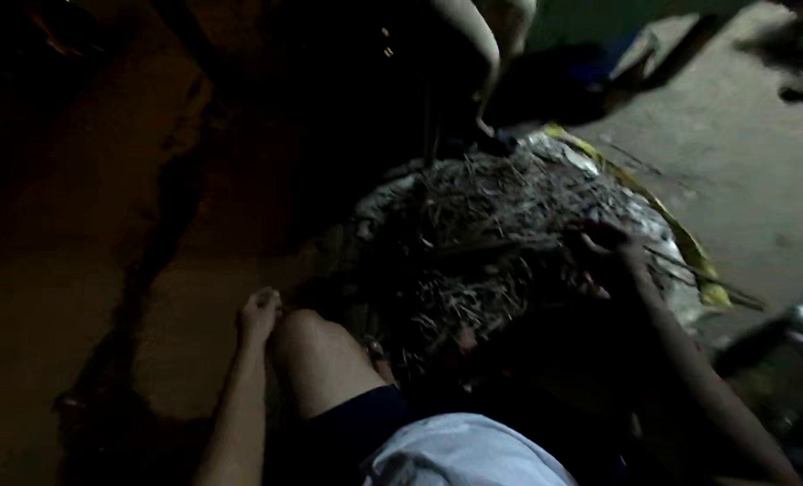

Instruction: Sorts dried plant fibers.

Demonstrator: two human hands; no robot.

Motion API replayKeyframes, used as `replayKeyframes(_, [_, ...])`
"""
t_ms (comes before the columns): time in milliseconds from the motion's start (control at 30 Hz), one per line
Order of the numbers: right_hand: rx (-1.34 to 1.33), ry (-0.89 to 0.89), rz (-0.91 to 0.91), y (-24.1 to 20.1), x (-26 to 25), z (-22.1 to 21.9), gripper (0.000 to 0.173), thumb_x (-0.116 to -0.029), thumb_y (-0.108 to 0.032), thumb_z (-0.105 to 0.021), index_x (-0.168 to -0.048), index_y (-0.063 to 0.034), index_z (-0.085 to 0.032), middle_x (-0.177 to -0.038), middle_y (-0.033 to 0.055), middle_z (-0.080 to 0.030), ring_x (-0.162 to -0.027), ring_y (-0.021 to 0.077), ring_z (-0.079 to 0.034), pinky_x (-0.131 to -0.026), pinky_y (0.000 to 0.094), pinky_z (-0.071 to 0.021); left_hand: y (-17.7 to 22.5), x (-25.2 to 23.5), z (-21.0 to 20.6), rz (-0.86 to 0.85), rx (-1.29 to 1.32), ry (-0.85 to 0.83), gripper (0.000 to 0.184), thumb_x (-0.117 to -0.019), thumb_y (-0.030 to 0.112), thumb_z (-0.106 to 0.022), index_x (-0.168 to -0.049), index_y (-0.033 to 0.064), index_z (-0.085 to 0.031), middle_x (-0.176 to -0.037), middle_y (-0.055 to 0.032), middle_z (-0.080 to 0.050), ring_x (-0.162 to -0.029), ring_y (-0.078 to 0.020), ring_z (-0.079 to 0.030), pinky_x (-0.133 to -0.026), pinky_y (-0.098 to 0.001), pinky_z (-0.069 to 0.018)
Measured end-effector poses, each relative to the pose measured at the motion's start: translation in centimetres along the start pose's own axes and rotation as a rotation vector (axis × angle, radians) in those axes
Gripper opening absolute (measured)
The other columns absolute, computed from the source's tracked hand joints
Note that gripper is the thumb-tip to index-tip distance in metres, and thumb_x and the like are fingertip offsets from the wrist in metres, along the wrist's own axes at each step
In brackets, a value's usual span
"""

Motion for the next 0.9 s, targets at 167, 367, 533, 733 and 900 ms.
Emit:
replayKeyframes(167, [-0.096, -0.066, 0.154, -1.0, -0.7, -0.3, 0.018, -0.0989, -0.018, -0.066, -0.111, -0.0046, -0.067, -0.093, 0.0022, -0.068, -0.071, 0.0031, -0.062, -0.066, 0.026, -0.0562, 8.5, -3.3, -5.9, -0.144, -0.273, -0.261, 0.039, -0.106, 0.023, -0.058, -0.138, 0.0015, -0.057, -0.126, -0.0237, -0.065, -0.107, -0.0363, -0.068, -0.094, -0.0562, -0.054])
replayKeyframes(367, [-0.094, -0.117, 0.205, -1.8, -0.9, -0.7, 0.014, -0.0965, -0.017, -0.066, -0.105, -0.0063, -0.067, -0.09, -0.002, -0.068, -0.064, -0.0005, -0.059, -0.056, 0.0199, -0.052, 11.6, -5.9, -19.4, -0.241, -0.589, -0.505, 0.033, -0.1052, 0.025, -0.057, -0.109, -0.0062, -0.069, -0.109, -0.0284, -0.068, -0.106, -0.0438, -0.066, -0.095, -0.0648, -0.0494])
replayKeyframes(533, [-0.046, -0.123, 0.198, -2.5, -1.5, -0.6, 0.01, -0.0957, -0.017, -0.065, -0.101, -0.0091, -0.066, -0.084, -0.0049, -0.066, -0.062, -0.002, -0.057, -0.055, 0.0175, -0.0501, 11.3, -6.4, -30.6, -0.265, -0.635, -0.618, 0.028, -0.105, 0.019, -0.054, -0.116, -0.0018, -0.069, -0.119, -0.0257, -0.068, -0.116, -0.0416, -0.065, -0.101, -0.0621, -0.0491])
replayKeyframes(733, [-0.077, -0.155, 0.198, -2.7, -1.6, -1.3, 0.006, -0.0952, -0.018, -0.066, -0.094, -0.0137, -0.063, -0.093, -0.0055, -0.07, -0.075, -0.0011, -0.064, -0.064, 0.0179, -0.0557, 11.3, -7.9, -37.8, -0.208, -0.541, -0.676, 0.038, -0.1078, 0.018, -0.046, -0.143, 0.0076, -0.055, -0.127, -0.0238, -0.066, -0.115, -0.0395, -0.066, -0.099, -0.0593, -0.0514])
replayKeyframes(900, [-0.033, -0.181, 0.18, -2.5, -1.9, -1.4, 0.005, -0.094, -0.016, -0.065, -0.097, -0.0127, -0.065, -0.096, -0.0053, -0.069, -0.076, -0.0038, -0.062, -0.064, 0.0139, -0.0537, 9.8, -9.1, -40.6, 0.101, -0.301, -0.736, 0.044, -0.1066, 0.02, -0.048, -0.148, 0.0065, -0.044, -0.118, -0.0243, -0.067, -0.093, -0.0347, -0.072, -0.083, -0.0521, -0.0601])
Point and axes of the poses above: each hand's wrist, its own x-axis away from the middle knuckle, its own z-axis out of the back of the hand, y = z × x, the point moved 3 cm from there along -x, towards the middle knuckle
